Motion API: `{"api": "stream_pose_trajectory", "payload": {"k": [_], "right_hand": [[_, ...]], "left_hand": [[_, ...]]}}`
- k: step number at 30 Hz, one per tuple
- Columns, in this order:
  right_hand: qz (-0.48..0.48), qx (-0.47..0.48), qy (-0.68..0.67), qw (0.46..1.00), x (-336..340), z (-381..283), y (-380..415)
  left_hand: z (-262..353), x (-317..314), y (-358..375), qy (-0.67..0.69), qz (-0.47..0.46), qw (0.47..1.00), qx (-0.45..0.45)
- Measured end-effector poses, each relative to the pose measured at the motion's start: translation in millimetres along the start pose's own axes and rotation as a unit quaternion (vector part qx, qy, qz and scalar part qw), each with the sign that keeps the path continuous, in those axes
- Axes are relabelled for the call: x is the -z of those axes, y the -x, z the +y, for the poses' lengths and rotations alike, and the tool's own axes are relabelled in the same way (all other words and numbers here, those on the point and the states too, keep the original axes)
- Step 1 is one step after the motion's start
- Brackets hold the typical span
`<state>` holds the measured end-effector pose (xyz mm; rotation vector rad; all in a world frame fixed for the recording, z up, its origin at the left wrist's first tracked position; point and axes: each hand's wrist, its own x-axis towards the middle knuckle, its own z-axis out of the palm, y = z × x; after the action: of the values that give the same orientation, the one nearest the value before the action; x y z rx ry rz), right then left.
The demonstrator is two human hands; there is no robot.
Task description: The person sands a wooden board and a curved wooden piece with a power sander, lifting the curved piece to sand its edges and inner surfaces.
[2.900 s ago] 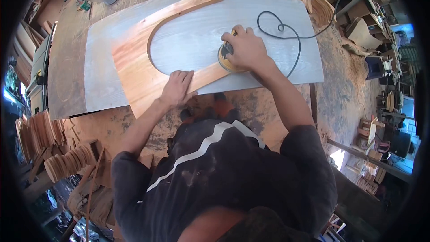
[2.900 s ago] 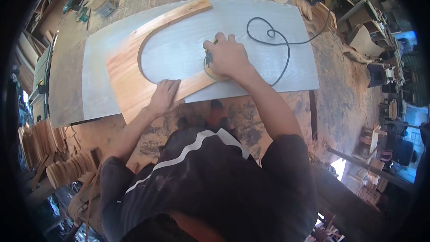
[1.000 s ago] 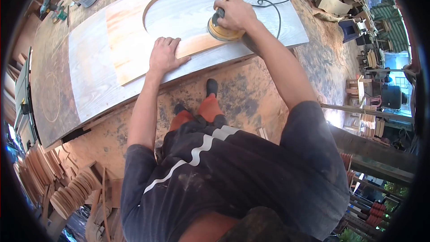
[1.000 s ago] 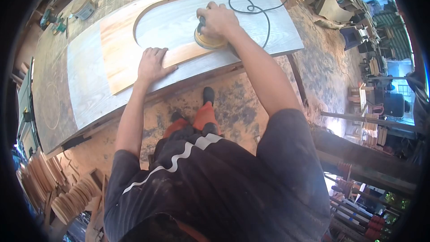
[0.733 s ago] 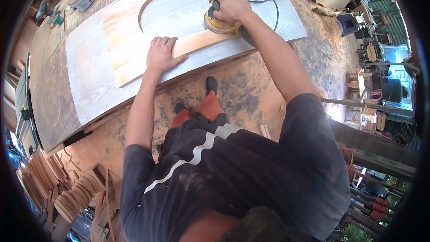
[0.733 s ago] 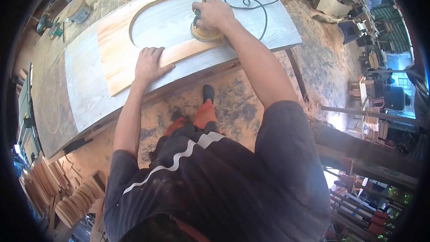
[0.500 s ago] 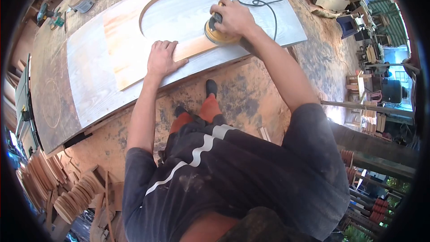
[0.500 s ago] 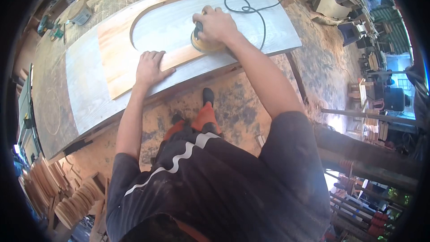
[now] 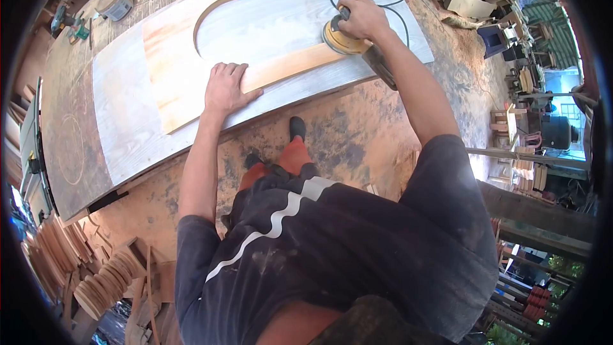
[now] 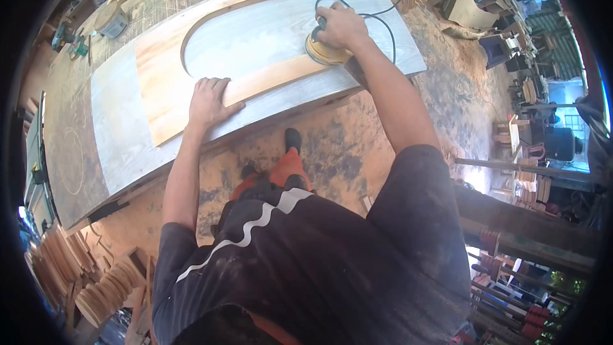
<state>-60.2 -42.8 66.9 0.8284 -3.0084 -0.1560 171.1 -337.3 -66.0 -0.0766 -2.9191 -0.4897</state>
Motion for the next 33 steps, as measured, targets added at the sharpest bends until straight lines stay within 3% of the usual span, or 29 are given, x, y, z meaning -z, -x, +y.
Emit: {"api": "stream_pose_trajectory", "payload": {"k": [6, 10, 14, 25, 30, 33], "right_hand": [[0.019, 0.061, -0.025, 0.998, -5.1, -12.6, 21.1], [0.016, 0.008, -0.015, 1.000, -5.7, 8.4, -0.6], [0.013, 0.028, -0.005, 1.000, -7.3, 5.8, 7.1], [0.007, 0.095, -0.039, 0.995, 6.4, -114.1, 10.5], [-0.004, 0.133, -0.037, 0.990, 15.4, -165.1, 11.2], [0.001, 0.136, -0.044, 0.990, 16.1, -185.5, 8.7]], "left_hand": [[2.4, 5.6, -1.1, 0.001, -0.012, 1.000, -0.008], [-2.6, 4.4, -3.5, 0.012, -0.028, 0.999, -0.007], [-4.5, 2.3, -5.9, 0.010, 0.009, 1.000, -0.024], [0.9, 6.9, -0.6, 0.009, -0.028, 1.000, -0.008], [0.3, 4.6, 4.1, 0.110, 0.031, 0.992, 0.046], [0.0, 5.3, 5.7, 0.099, 0.076, 0.991, 0.046]]}}
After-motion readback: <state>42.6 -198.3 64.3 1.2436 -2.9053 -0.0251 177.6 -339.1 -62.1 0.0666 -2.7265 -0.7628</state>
